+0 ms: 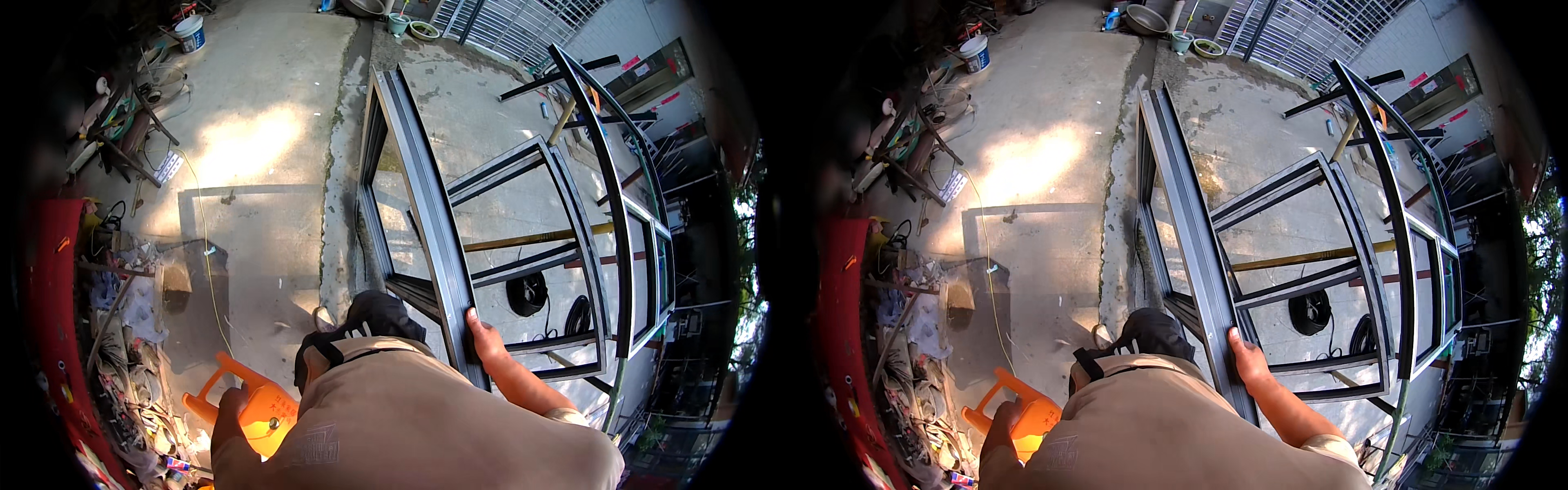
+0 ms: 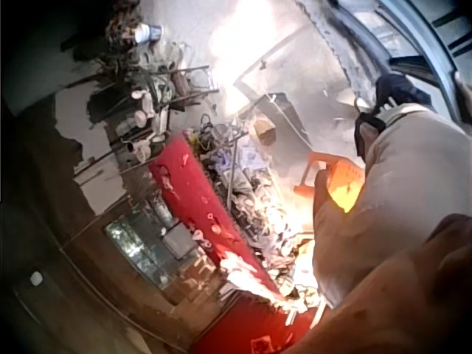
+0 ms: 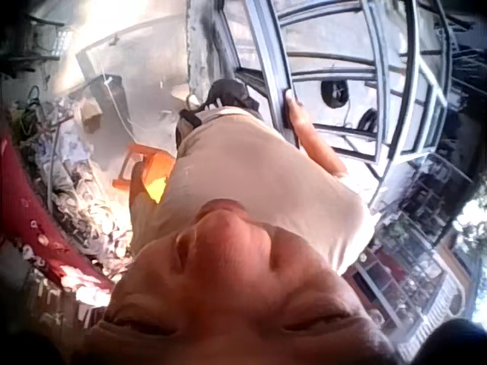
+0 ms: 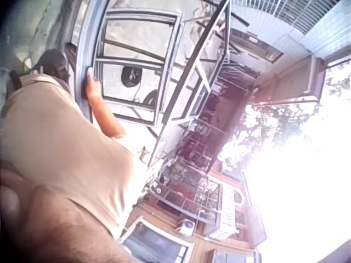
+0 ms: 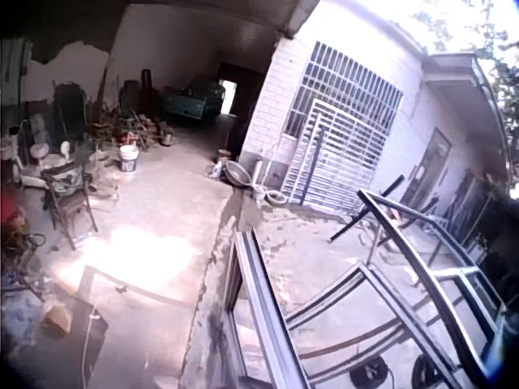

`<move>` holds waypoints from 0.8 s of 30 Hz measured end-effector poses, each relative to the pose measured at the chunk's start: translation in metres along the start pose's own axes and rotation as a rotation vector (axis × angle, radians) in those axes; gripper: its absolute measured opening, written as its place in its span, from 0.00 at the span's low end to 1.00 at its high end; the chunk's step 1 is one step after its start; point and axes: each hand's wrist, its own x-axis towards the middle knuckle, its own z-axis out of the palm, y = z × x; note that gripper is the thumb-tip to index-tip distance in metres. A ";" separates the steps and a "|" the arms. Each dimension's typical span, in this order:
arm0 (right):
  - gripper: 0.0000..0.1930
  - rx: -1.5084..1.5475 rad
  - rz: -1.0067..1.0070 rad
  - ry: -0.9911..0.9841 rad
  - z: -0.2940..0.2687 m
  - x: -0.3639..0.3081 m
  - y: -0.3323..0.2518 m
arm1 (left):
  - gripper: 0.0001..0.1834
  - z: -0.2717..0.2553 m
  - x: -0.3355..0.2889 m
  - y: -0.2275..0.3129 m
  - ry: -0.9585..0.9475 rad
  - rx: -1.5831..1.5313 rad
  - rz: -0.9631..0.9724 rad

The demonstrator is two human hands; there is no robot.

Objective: The person picks up metal frame pieces from a table and ground, then aligns them and presses them together to assemble a large rectangular frame structure on a stand.

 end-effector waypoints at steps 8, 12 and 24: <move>0.57 -0.194 0.057 0.035 0.050 0.084 -0.178 | 0.44 -0.262 0.135 0.084 0.366 0.160 0.160; 0.56 -0.177 0.091 0.039 0.063 0.138 -0.259 | 0.40 -0.334 0.155 0.145 0.413 0.141 0.201; 0.44 -0.045 0.031 0.010 0.093 0.267 -0.468 | 0.43 -0.482 0.274 0.325 -0.033 0.507 0.316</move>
